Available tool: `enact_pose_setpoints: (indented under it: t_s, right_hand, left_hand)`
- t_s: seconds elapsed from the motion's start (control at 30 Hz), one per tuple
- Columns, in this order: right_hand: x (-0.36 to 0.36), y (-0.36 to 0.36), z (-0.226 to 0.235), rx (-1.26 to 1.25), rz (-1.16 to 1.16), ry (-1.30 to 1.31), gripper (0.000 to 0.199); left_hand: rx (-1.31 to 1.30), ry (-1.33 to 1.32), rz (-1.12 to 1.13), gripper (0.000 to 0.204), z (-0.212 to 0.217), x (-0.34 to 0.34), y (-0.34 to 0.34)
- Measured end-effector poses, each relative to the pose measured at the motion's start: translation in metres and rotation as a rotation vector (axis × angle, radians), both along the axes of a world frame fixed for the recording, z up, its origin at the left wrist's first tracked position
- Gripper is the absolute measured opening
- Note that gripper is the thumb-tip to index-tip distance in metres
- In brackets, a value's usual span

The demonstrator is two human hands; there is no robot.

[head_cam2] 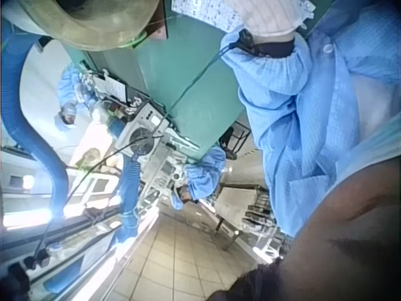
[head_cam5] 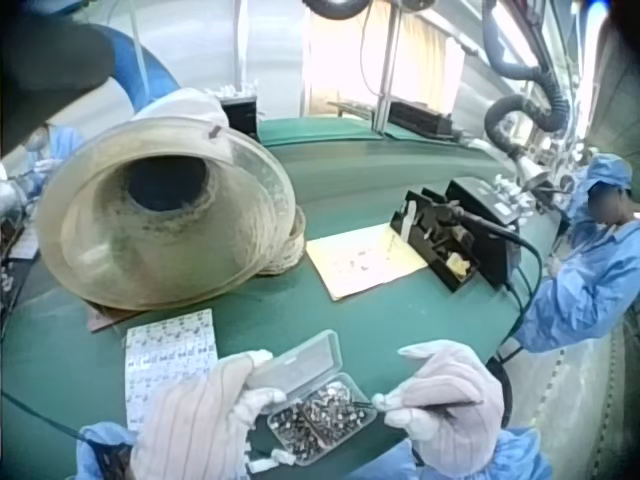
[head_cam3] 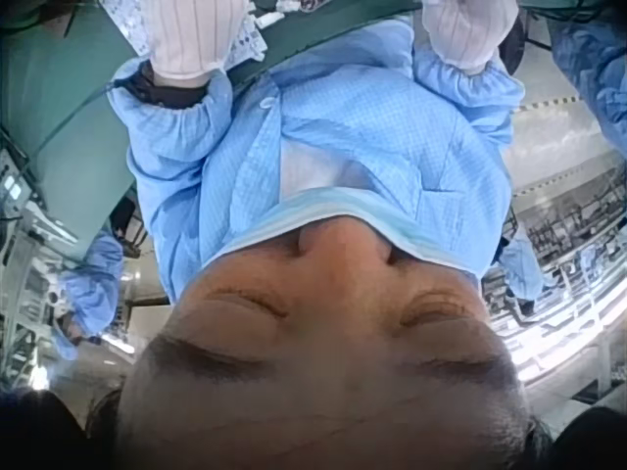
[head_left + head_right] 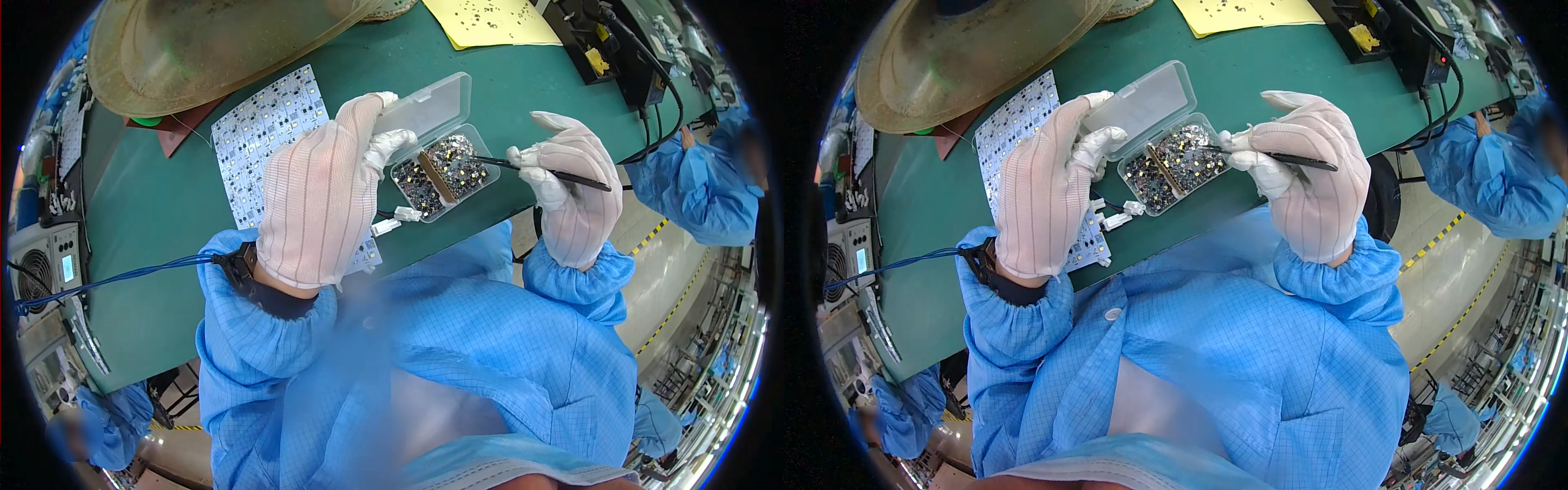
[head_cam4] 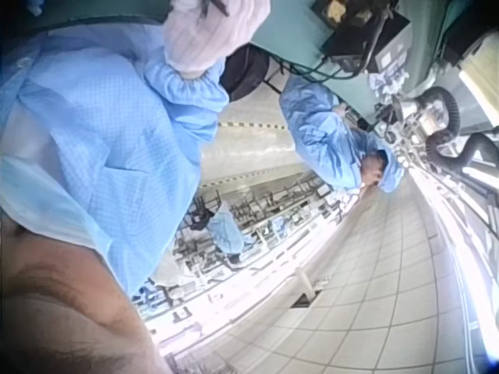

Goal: Soldering small components onto a circuit board using a soldering iron and tweezers.

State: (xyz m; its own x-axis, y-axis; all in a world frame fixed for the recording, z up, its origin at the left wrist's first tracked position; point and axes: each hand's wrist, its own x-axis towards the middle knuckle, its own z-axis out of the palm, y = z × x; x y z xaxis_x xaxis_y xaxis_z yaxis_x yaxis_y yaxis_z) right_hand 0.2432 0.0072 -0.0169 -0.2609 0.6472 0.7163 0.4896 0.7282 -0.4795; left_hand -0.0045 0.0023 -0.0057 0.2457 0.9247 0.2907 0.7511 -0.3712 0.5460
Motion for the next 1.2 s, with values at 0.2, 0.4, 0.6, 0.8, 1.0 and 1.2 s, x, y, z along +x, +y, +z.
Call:
enact_pose_setpoints:
  t_s: [0.2,0.4,0.6,0.8,1.0,1.2]
  right_hand:
    - [-0.002,-0.001,-0.002,-0.012,-0.011,-0.004,0.022]
    - [-0.005,-0.004,-0.002,-0.019,-0.039,-0.018,0.015]
    - [-0.008,-0.007,-0.004,0.005,-0.154,-0.035,0.019]
    - [-0.01,-0.009,-0.007,0.034,-0.157,-0.044,0.019]
    - [-0.012,-0.011,-0.007,0.115,-0.154,-0.077,0.023]
    - [-0.012,-0.015,-0.002,0.075,-0.129,-0.105,0.018]
  left_hand:
    - [-0.006,-0.019,0.006,0.029,-0.001,0.001,0.0]
    - [-0.014,-0.013,0.013,0.029,0.0,0.0,-0.001]
    - [0.005,-0.011,0.01,0.028,0.001,0.002,0.0]
    - [0.018,-0.013,0.006,0.028,0.0,0.001,-0.001]
    - [0.026,0.003,0.007,0.028,-0.001,0.001,-0.001]
    - [0.02,0.01,0.013,0.027,0.001,0.002,-0.002]
